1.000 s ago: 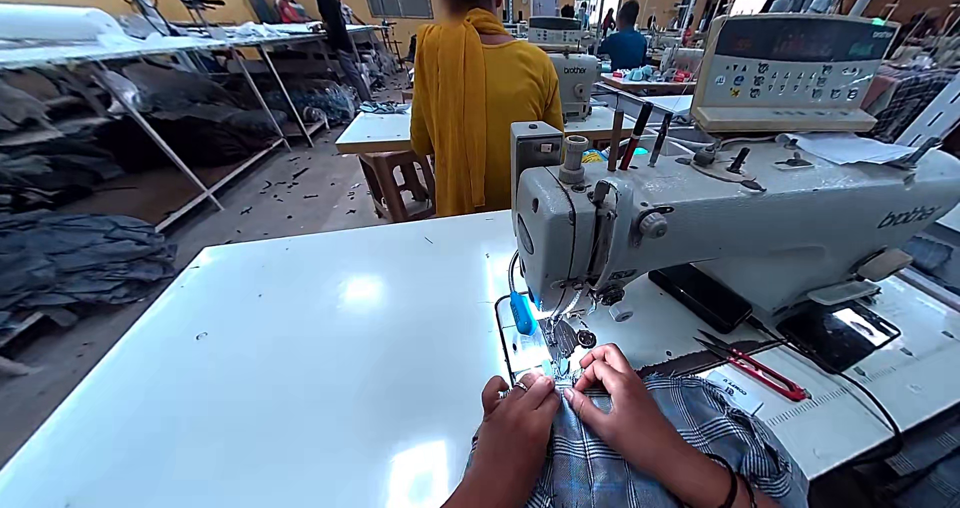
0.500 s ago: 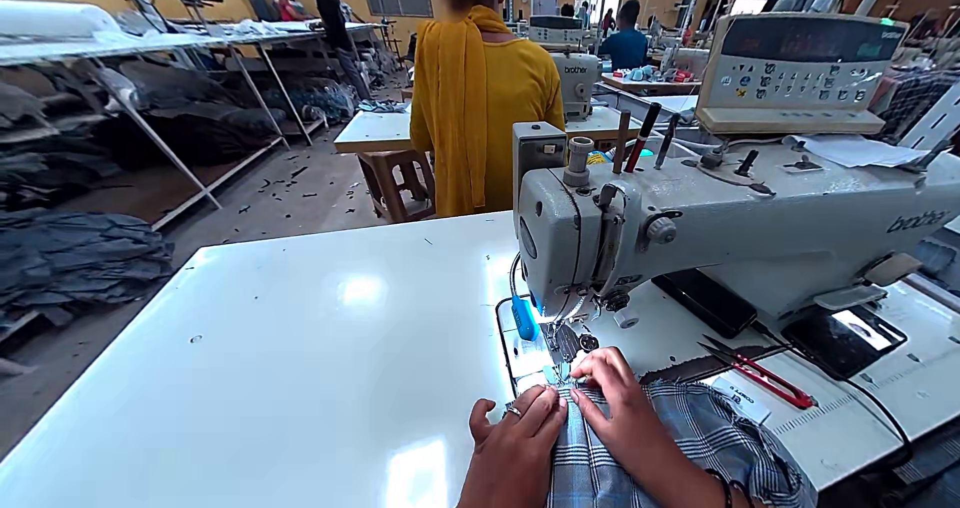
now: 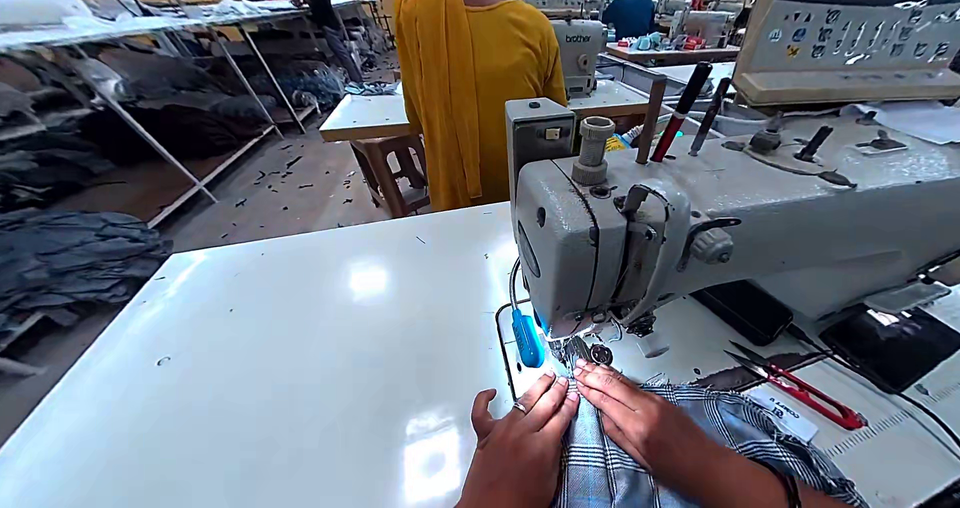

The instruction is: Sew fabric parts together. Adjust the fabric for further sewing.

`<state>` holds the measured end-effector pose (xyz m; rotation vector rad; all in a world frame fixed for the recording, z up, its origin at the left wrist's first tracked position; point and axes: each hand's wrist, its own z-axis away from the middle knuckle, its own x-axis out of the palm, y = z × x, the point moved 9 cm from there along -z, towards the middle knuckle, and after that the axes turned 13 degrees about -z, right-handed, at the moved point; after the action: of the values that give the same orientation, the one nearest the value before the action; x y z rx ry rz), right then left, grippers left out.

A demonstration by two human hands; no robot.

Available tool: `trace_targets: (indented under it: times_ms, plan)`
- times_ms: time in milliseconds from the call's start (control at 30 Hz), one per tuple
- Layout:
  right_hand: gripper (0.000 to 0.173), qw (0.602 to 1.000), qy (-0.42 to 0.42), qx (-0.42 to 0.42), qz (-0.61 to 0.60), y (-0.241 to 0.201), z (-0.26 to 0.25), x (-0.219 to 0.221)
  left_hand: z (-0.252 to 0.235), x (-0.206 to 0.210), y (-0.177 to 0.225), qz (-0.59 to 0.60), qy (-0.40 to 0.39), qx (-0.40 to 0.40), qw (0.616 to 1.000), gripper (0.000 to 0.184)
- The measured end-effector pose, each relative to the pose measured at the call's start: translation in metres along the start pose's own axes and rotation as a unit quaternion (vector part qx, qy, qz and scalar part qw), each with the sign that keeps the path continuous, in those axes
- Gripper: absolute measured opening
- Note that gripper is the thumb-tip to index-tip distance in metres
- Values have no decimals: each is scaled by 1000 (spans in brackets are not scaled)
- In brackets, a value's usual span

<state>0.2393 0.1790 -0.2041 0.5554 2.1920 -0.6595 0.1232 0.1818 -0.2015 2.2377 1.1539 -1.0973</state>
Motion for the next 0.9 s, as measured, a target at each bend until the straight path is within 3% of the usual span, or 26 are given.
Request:
trace_targets:
  times_ms: [467,900]
  plan:
    - [29,998,-12,33,-50,25,-13,0,-16,15,-19,65,-54,-46,995,40]
    - [28,998,-7,40,-49,30,-17,3,-16,21,-23,44,-39,-51,997,44]
